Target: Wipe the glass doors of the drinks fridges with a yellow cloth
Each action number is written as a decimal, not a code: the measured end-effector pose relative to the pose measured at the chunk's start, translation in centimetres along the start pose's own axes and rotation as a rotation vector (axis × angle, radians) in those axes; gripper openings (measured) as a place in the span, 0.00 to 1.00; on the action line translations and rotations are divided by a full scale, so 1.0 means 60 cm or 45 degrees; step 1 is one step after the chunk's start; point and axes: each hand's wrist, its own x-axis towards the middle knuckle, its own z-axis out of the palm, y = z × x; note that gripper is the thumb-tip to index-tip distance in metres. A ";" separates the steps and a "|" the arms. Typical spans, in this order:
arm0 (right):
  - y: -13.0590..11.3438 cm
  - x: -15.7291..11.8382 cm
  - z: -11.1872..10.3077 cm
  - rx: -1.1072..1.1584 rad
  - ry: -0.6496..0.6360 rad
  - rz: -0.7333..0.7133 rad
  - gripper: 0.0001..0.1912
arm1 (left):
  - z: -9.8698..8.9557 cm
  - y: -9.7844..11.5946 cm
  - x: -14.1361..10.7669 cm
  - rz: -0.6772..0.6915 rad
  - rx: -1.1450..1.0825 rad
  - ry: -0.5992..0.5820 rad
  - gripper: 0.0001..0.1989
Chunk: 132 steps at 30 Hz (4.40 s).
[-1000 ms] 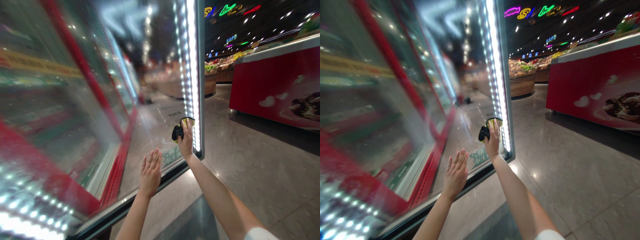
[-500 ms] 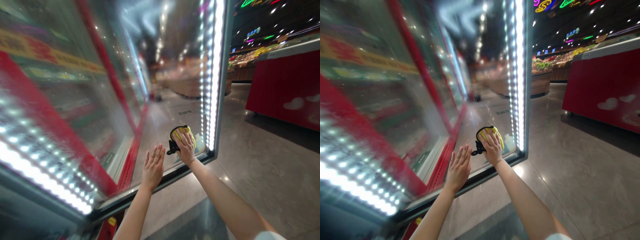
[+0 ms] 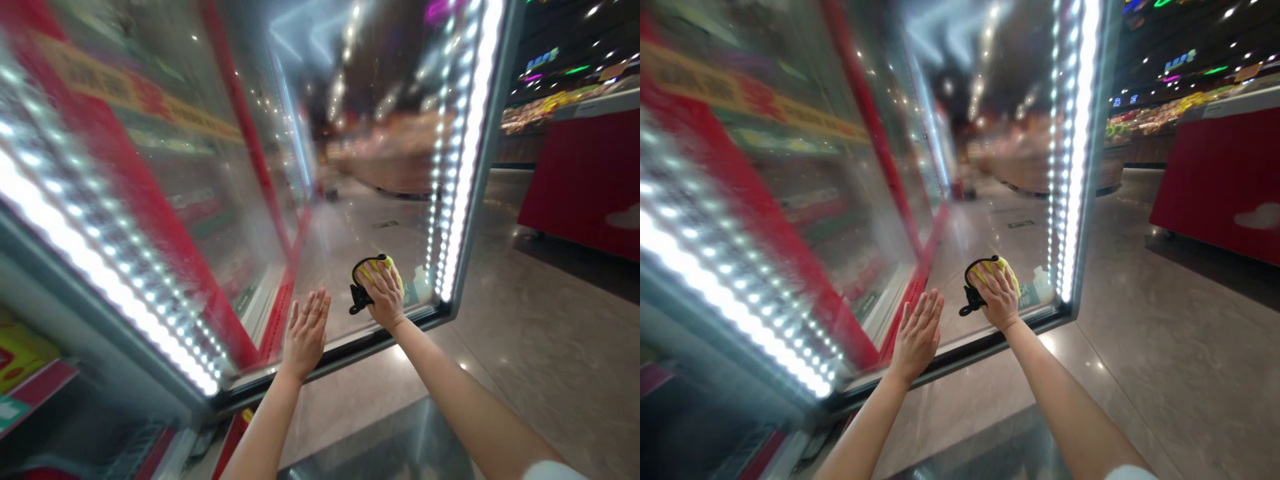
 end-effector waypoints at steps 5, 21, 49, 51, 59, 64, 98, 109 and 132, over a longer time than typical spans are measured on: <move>-0.024 0.025 0.006 -0.018 0.070 0.321 0.43 | -0.012 -0.022 -0.029 -0.021 0.021 -0.033 0.43; -0.129 0.063 0.027 -0.026 -0.120 0.168 0.39 | -0.029 -0.073 -0.093 -0.047 0.059 -0.042 0.39; -0.274 0.078 0.058 0.162 -0.149 -0.216 0.31 | -0.059 -0.148 -0.199 -0.200 0.149 -0.006 0.38; -0.267 0.070 0.054 0.205 -0.171 -0.359 0.33 | -0.061 -0.152 -0.204 -0.216 0.153 -0.004 0.39; -0.298 0.087 0.055 0.201 -0.170 -0.119 0.36 | -0.061 -0.147 -0.225 -0.239 0.150 -0.009 0.37; -0.320 0.090 0.055 0.252 -0.197 -0.357 0.33 | -0.038 -0.122 -0.253 -0.189 0.140 -0.073 0.33; -0.445 0.097 0.123 0.452 -0.301 -0.419 0.30 | -0.069 -0.155 -0.336 -0.524 0.280 -0.258 0.29; -0.471 0.116 0.096 0.420 -0.284 -0.512 0.25 | -0.103 -0.186 -0.324 -0.628 0.377 -0.059 0.33; -0.343 0.201 -0.065 0.028 -0.029 -0.637 0.24 | -0.136 -0.188 -0.252 -0.587 0.335 0.197 0.37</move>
